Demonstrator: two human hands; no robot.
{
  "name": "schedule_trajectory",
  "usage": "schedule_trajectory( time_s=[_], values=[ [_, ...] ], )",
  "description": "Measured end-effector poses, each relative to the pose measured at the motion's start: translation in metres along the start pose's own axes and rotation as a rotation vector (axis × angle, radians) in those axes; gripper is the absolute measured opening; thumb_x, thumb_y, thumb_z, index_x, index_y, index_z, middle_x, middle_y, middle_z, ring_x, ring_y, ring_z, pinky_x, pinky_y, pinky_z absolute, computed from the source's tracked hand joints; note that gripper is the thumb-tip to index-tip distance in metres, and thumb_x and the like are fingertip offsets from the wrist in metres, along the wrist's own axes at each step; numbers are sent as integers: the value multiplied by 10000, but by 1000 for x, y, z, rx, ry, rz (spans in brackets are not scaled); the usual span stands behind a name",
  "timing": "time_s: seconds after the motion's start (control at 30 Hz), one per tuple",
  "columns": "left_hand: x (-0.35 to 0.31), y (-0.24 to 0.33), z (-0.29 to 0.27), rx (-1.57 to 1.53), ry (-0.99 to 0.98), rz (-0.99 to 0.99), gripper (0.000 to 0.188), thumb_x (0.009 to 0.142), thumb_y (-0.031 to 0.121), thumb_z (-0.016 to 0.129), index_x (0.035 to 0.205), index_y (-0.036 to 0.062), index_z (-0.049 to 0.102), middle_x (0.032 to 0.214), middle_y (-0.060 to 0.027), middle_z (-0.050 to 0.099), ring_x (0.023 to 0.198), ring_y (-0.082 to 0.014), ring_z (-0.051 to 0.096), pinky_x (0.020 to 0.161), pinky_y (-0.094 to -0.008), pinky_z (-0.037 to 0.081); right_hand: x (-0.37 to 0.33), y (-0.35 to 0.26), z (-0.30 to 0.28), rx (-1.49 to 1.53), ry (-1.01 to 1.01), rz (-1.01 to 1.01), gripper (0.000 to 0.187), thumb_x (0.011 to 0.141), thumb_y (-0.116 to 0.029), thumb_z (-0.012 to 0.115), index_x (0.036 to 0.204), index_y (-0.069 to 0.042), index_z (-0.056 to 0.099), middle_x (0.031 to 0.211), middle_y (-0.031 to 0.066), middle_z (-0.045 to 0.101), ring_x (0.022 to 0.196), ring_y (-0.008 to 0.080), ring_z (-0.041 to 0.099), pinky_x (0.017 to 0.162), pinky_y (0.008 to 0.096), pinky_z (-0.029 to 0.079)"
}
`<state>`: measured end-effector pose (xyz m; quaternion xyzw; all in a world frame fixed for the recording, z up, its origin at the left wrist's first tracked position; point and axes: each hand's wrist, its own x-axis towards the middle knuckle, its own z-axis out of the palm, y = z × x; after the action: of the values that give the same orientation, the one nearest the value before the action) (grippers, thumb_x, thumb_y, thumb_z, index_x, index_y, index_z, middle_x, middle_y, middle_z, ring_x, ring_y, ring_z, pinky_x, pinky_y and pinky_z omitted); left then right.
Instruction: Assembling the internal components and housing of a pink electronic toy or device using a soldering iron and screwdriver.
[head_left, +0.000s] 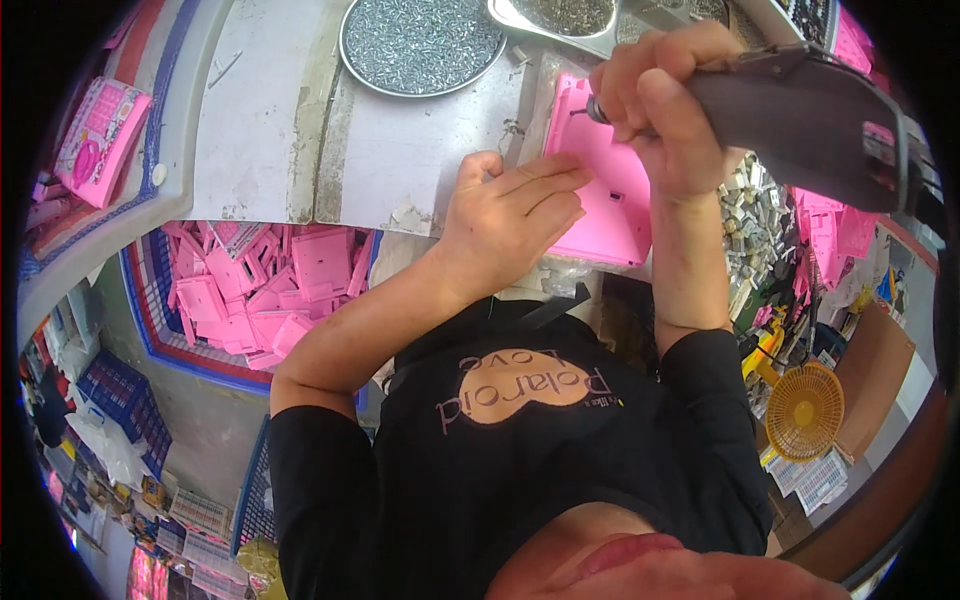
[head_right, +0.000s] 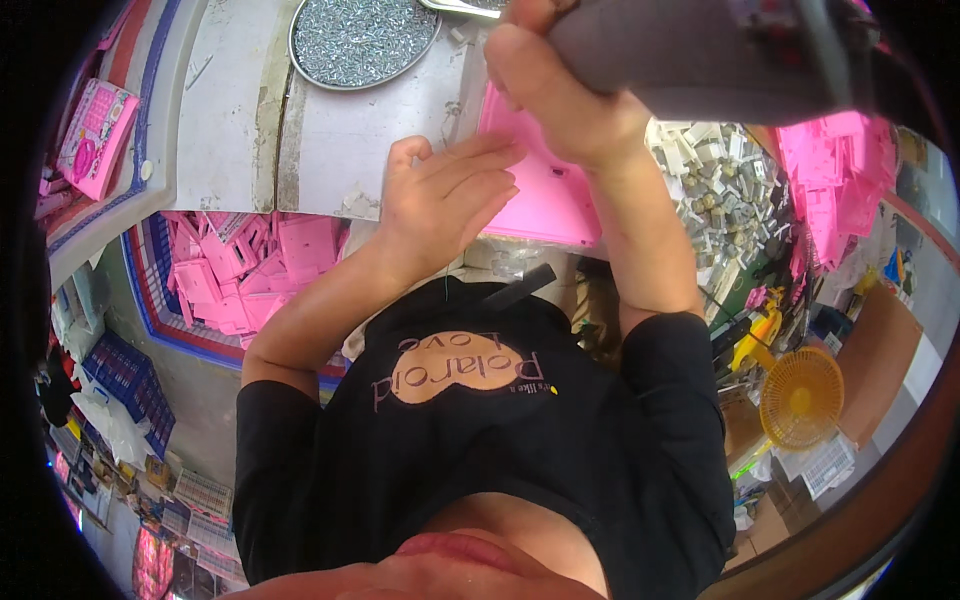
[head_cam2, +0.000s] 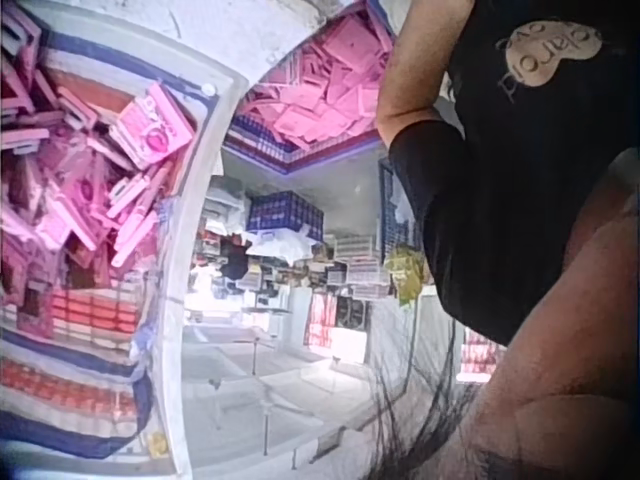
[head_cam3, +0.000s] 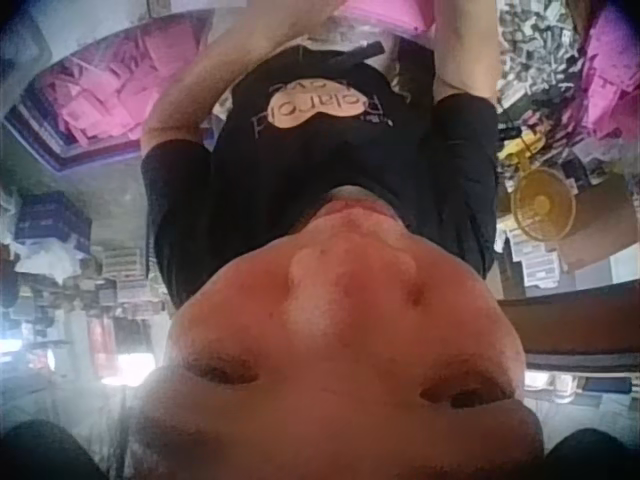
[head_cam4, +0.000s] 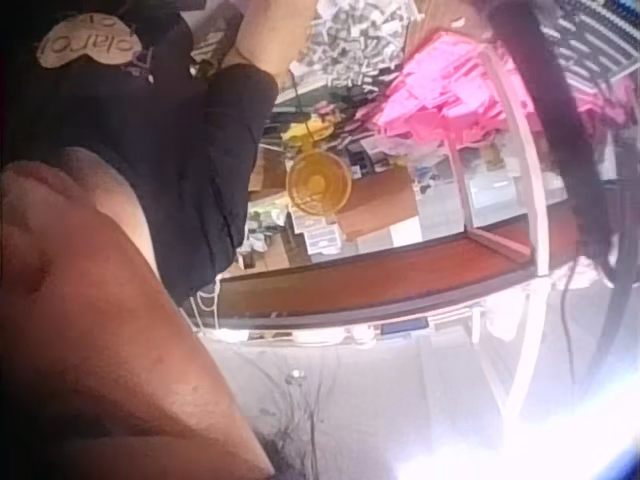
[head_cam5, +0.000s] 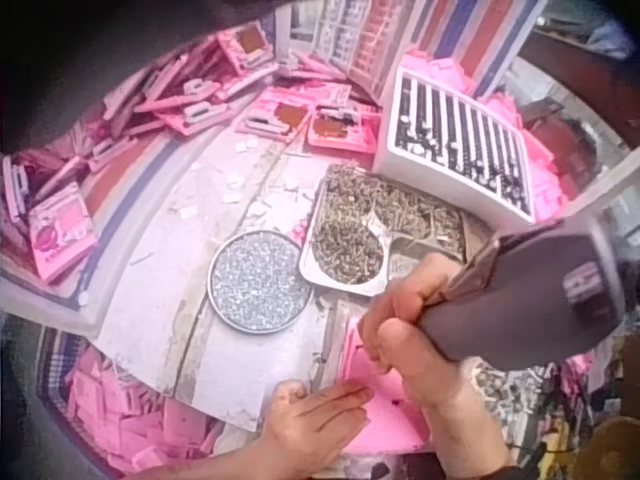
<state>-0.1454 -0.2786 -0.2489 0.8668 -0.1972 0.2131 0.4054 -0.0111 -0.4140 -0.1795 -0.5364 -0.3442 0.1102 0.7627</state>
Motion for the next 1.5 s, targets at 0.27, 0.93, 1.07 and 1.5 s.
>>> schedule_trajectory(
  time_s=[0.27, 0.93, 1.07, 1.5],
  values=[
    [-2, -4, 4, -115, 24, -43, 77, 845, 170, 742, 895, 140, 693, 1091, 11, 756, 1066, -140, 696, 828, -387, 372, -7, 6, 0, -85, 47, -56, 128, 923, -18, 570, 1022, -46, 494, 651, 53, 464, 533, 145, 434, 517, 320, 387],
    [-1, -11, -28, -53, 55, 87, 144, 810, 157, 803, 920, 139, 712, 949, 15, 746, 951, -158, 719, 1157, -501, 271, -36, -61, 42, 84, -155, -46, 216, 937, -233, 595, 1058, -104, 471, 669, -1, 500, 509, 125, 438, 558, 336, 408],
    [28, -50, -56, -4, 84, 61, 155, 801, 164, 801, 933, 143, 723, 1072, 23, 731, 1046, -167, 681, 1078, -450, 337, -41, -56, 48, 1, -25, -43, 240, 929, -231, 611, 1063, -93, 466, 676, 9, 496, 510, 128, 438, 564, 337, 411],
    [62, -109, -63, 606, 35, -233, 177, 848, 238, 692, 771, 81, 718, 919, -108, 667, 968, -304, 603, 933, -521, 386, -48, -31, 50, -111, -97, 103, 191, 938, -117, 648, 920, -79, 462, 653, 46, 514, 522, 121, 461, 531, 313, 404]
  ],
)
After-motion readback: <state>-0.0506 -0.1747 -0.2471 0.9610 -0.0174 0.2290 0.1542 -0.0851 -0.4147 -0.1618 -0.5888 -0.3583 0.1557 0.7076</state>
